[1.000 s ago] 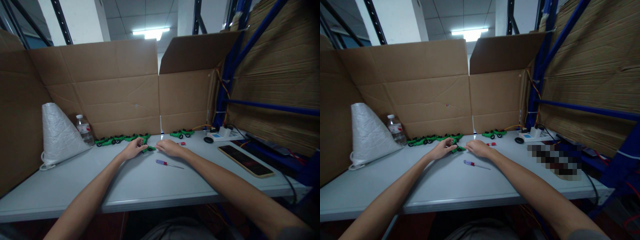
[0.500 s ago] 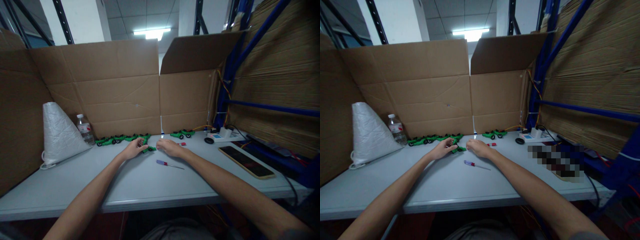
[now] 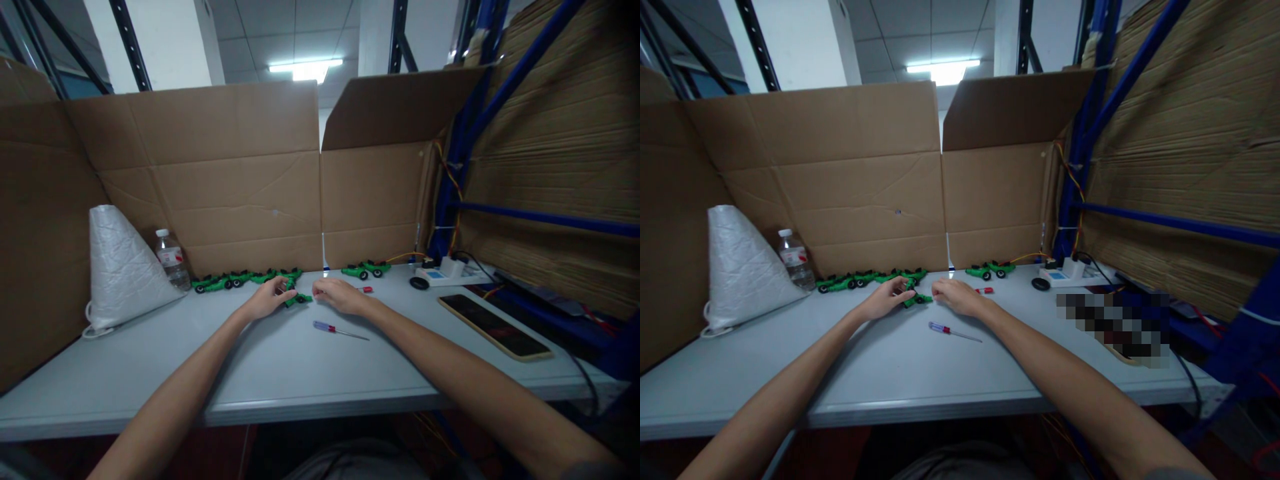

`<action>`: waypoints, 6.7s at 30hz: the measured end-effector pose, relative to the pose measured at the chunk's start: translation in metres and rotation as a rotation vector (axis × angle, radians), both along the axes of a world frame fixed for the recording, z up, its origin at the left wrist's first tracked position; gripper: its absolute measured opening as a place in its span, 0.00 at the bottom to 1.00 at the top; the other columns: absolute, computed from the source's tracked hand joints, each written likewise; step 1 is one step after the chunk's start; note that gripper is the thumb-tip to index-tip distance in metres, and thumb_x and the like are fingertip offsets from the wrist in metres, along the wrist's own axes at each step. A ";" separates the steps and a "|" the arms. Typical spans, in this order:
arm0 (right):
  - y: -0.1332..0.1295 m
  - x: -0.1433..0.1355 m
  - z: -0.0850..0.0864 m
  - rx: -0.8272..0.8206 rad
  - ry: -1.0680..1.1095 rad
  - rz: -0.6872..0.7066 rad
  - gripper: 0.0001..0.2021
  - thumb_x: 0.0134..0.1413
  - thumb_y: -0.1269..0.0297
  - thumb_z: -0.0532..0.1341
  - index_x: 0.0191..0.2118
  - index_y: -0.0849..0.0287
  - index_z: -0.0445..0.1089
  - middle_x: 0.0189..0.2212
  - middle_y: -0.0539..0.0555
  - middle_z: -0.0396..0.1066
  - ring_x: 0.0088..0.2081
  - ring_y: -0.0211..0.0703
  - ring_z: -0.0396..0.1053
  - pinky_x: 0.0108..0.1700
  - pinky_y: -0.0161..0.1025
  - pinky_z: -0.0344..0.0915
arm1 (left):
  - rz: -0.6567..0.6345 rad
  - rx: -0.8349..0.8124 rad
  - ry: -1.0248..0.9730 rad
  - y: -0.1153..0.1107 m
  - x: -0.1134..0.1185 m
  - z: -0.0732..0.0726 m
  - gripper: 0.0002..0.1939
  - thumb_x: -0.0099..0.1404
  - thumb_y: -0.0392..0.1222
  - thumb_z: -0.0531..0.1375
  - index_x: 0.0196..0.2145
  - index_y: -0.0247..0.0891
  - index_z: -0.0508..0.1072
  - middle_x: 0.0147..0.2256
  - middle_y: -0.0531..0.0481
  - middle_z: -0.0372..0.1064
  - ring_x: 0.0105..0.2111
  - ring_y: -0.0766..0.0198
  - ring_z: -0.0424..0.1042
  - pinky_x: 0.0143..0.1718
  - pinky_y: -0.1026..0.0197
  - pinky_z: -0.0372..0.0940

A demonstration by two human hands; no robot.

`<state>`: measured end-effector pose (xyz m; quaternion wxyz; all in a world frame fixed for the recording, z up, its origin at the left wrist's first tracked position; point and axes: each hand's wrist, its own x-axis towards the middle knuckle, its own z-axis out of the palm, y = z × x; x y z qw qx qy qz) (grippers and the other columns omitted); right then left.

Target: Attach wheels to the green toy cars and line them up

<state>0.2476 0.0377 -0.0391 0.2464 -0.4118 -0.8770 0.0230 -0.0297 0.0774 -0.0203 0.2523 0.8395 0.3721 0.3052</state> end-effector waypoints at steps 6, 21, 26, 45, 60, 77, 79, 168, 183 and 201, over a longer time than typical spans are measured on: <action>0.000 -0.001 -0.001 -0.031 -0.018 0.003 0.05 0.70 0.66 0.60 0.42 0.58 0.73 0.40 0.55 0.74 0.42 0.44 0.70 0.43 0.36 0.58 | 0.005 0.004 -0.009 -0.001 0.001 0.001 0.31 0.63 0.64 0.65 0.51 0.34 0.74 0.39 0.45 0.76 0.38 0.56 0.74 0.40 0.57 0.68; 0.023 0.000 -0.023 -0.328 0.373 0.162 0.07 0.66 0.61 0.60 0.43 0.58 0.71 0.34 0.50 0.70 0.35 0.42 0.66 0.37 0.35 0.59 | 0.015 0.012 0.040 0.002 0.000 -0.001 0.34 0.65 0.65 0.63 0.55 0.32 0.72 0.42 0.41 0.77 0.40 0.54 0.75 0.43 0.55 0.68; 0.018 0.000 -0.017 -0.465 0.470 0.199 0.09 0.63 0.62 0.61 0.46 0.59 0.69 0.31 0.48 0.65 0.32 0.40 0.63 0.34 0.35 0.58 | 0.019 0.015 0.048 0.001 0.000 0.000 0.33 0.65 0.64 0.63 0.55 0.32 0.73 0.43 0.41 0.77 0.41 0.54 0.75 0.44 0.55 0.68; 0.020 0.002 -0.020 -0.522 0.438 0.129 0.09 0.63 0.59 0.61 0.42 0.60 0.67 0.29 0.47 0.64 0.30 0.38 0.61 0.33 0.35 0.57 | 0.003 0.019 0.026 0.001 0.000 -0.001 0.32 0.65 0.65 0.64 0.52 0.33 0.73 0.40 0.44 0.77 0.38 0.56 0.75 0.41 0.57 0.68; 0.014 0.002 -0.016 -0.366 0.254 0.128 0.06 0.64 0.63 0.61 0.37 0.60 0.71 0.28 0.50 0.72 0.31 0.41 0.67 0.34 0.35 0.59 | 0.015 0.013 0.021 -0.001 0.001 0.000 0.33 0.64 0.66 0.64 0.52 0.34 0.73 0.40 0.44 0.77 0.39 0.56 0.75 0.41 0.57 0.68; 0.003 0.000 -0.008 -0.196 0.103 0.018 0.05 0.63 0.62 0.65 0.38 0.58 0.72 0.29 0.49 0.70 0.31 0.41 0.64 0.34 0.36 0.52 | 0.018 0.035 0.052 -0.001 0.001 0.001 0.33 0.65 0.65 0.63 0.53 0.33 0.73 0.42 0.42 0.77 0.40 0.54 0.75 0.42 0.55 0.68; 0.006 0.001 -0.009 -0.202 0.108 0.022 0.06 0.63 0.62 0.66 0.38 0.58 0.72 0.29 0.50 0.70 0.31 0.41 0.64 0.34 0.36 0.52 | 0.009 0.037 0.051 -0.001 0.001 0.001 0.33 0.65 0.65 0.62 0.53 0.33 0.73 0.42 0.42 0.77 0.39 0.54 0.75 0.42 0.55 0.68; 0.008 0.004 -0.010 -0.096 0.012 0.023 0.07 0.63 0.68 0.64 0.46 0.58 0.75 0.38 0.54 0.75 0.39 0.44 0.70 0.41 0.36 0.59 | 0.011 0.049 0.066 -0.004 0.001 0.002 0.33 0.66 0.66 0.62 0.53 0.33 0.74 0.39 0.43 0.76 0.36 0.57 0.74 0.39 0.57 0.68; 0.003 0.004 -0.003 -0.133 0.005 0.025 0.05 0.64 0.67 0.65 0.45 0.58 0.74 0.36 0.53 0.74 0.38 0.44 0.69 0.40 0.35 0.59 | 0.005 0.038 0.056 -0.004 0.001 0.002 0.34 0.65 0.67 0.62 0.53 0.33 0.73 0.42 0.42 0.76 0.37 0.55 0.75 0.40 0.56 0.69; 0.000 0.005 0.003 -0.157 -0.049 0.017 0.08 0.64 0.69 0.65 0.47 0.57 0.75 0.38 0.54 0.75 0.40 0.44 0.70 0.41 0.36 0.60 | 0.010 0.038 0.074 -0.005 0.002 0.002 0.34 0.66 0.66 0.62 0.53 0.32 0.72 0.41 0.42 0.76 0.37 0.56 0.74 0.40 0.56 0.69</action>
